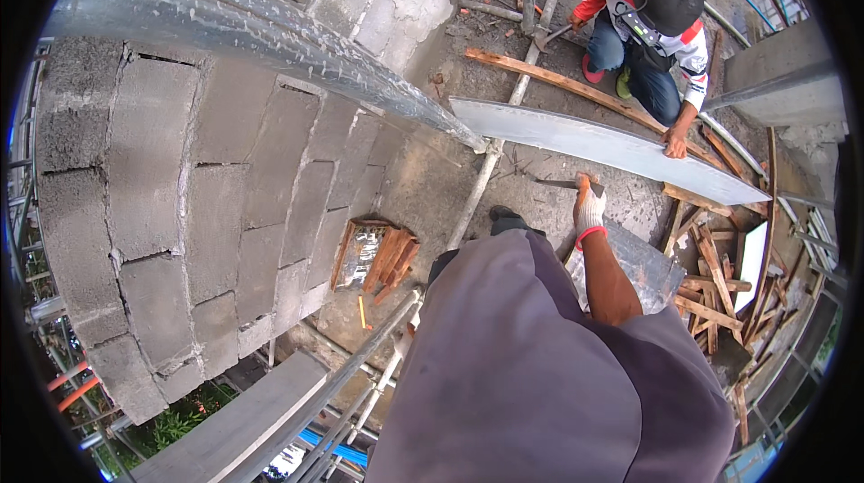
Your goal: The person positions and secures a long white panel against a brick wall using wooden blocks and metal rods. They adjust the panel's alignment and hold it in place while another worker assists nearby.
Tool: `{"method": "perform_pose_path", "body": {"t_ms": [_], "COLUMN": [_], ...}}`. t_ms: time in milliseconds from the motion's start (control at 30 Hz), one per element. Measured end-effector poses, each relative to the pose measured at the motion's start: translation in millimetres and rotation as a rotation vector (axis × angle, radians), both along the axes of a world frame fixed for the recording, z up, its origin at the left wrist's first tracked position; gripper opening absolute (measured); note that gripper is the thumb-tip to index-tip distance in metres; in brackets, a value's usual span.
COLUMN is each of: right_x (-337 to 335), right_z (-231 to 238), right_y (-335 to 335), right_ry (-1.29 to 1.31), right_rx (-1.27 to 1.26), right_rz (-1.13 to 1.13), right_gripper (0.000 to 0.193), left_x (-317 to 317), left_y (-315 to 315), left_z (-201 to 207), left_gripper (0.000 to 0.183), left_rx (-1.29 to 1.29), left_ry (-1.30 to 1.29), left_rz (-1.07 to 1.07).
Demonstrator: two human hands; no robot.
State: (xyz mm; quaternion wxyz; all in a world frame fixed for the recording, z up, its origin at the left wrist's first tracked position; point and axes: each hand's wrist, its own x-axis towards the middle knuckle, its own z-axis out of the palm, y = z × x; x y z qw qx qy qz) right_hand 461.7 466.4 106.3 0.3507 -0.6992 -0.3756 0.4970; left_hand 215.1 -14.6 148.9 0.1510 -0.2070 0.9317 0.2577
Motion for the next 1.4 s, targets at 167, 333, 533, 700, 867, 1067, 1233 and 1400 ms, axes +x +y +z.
{"method": "perform_pose_path", "body": {"t_ms": [167,333,533,700,867,1067,1233,1400], "right_x": [33.0,35.5,16.0,-11.6,-24.0,-55.1,-91.2,-108.6], "right_z": [14.9,11.6,-2.2,14.0,25.3,27.4,62.6,93.6], "right_y": [1.0,-14.9,-37.6,-67.4,-89.8,-145.3,-229.9,-299.6], "right_ry": [0.114,0.159,0.244,0.065,0.188,0.048,0.172,0.293], "right_rx": [-0.120,-0.142,-0.126,-0.021,-0.017,0.107,0.232,0.254], "right_rz": [-0.067,-0.240,-0.302,-0.415,-0.648,-0.945,-1.173,-1.622], "right_gripper": [0.035,0.039,0.040,0.046,0.023,0.036,0.040,0.029], "left_x": [-18.0,-82.9,-147.0,-155.1,-163.2,-214.5,-229.6,-184.4], "left_y": [-27.1,31.5,192.3,306.3,370.2,398.9,425.4,457.9], "left_z": [-22.7,-12.3,89.1,192.3,263.5,301.3,330.9,357.8], "left_gripper": [0.028,0.035,0.035,0.054,0.061,0.061,0.063,0.062], "left_rx": [0.216,0.479,0.817,0.947,1.033,1.224,1.561,1.710], "left_ry": [-0.087,-0.051,0.058,0.284,0.502,0.524,0.344,0.583], "left_rz": [0.080,0.120,-0.318,-0.698,-1.096,-1.334,-1.508,-1.610]}}
